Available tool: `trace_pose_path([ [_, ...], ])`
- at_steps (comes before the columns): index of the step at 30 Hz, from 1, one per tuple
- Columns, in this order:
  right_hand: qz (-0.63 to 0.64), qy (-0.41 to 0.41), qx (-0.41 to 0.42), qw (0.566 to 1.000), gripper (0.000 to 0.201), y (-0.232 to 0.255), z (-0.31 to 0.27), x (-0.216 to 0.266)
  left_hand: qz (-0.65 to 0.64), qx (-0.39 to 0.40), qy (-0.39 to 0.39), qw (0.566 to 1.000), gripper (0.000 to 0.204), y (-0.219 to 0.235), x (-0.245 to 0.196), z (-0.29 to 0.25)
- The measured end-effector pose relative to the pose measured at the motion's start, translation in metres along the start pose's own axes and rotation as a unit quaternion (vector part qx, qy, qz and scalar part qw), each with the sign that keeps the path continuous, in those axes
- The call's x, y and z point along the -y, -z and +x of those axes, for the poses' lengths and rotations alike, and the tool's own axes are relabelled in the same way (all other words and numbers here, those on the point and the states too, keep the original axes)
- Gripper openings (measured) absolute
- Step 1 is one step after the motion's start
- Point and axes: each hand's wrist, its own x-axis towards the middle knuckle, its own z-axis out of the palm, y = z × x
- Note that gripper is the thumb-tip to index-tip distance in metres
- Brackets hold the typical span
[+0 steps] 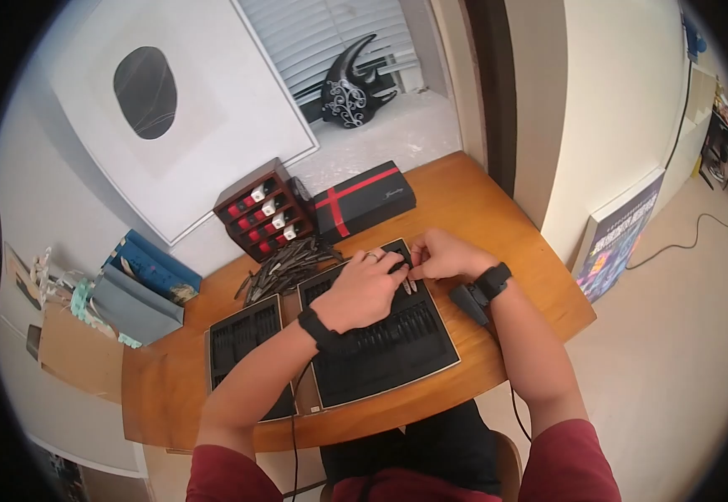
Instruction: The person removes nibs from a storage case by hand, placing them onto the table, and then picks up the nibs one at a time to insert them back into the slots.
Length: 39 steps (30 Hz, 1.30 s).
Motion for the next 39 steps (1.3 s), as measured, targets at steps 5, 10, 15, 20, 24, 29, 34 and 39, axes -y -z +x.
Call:
trace_pose_path([
  [5, 0.089, -0.076, 0.018, 0.993, 0.024, 0.004, -0.002, 0.013, -0.050, -0.039, -0.007, 0.998, 0.035, -0.005, 0.014, -0.006],
  [10, 0.113, -0.070, -0.027, 0.991, 0.027, 0.004, 0.005, -0.003, -0.071, -0.117, 0.145, 0.980, 0.022, 0.014, 0.074, -0.028],
  [15, 0.105, -0.074, -0.027, 0.991, 0.026, 0.004, 0.005, 0.000, 0.020, -0.007, 0.278, 0.960, 0.026, 0.006, 0.121, -0.059],
  [20, 0.100, -0.082, -0.032, 0.991, 0.025, 0.004, 0.007, -0.004, -0.001, -0.013, 0.282, 0.959, 0.018, 0.001, 0.127, -0.061],
  [24, 0.097, -0.083, -0.028, 0.991, 0.024, 0.004, 0.006, -0.002, -0.002, -0.056, 0.256, 0.965, 0.018, 0.005, 0.129, -0.057],
  [29, 0.099, -0.081, -0.031, 0.991, 0.024, 0.004, 0.006, -0.004, -0.130, -0.054, 0.329, 0.934, 0.019, 0.026, 0.135, -0.053],
  [34, 0.086, -0.081, -0.030, 0.993, 0.027, 0.003, 0.009, -0.006, -0.440, -0.019, 0.357, 0.824, 0.024, 0.031, 0.122, -0.045],
  [39, 0.093, 0.006, -0.036, 0.995, 0.030, -0.002, 0.005, 0.004, -0.620, 0.061, 0.319, 0.714, 0.019, 0.020, 0.084, -0.018],
])
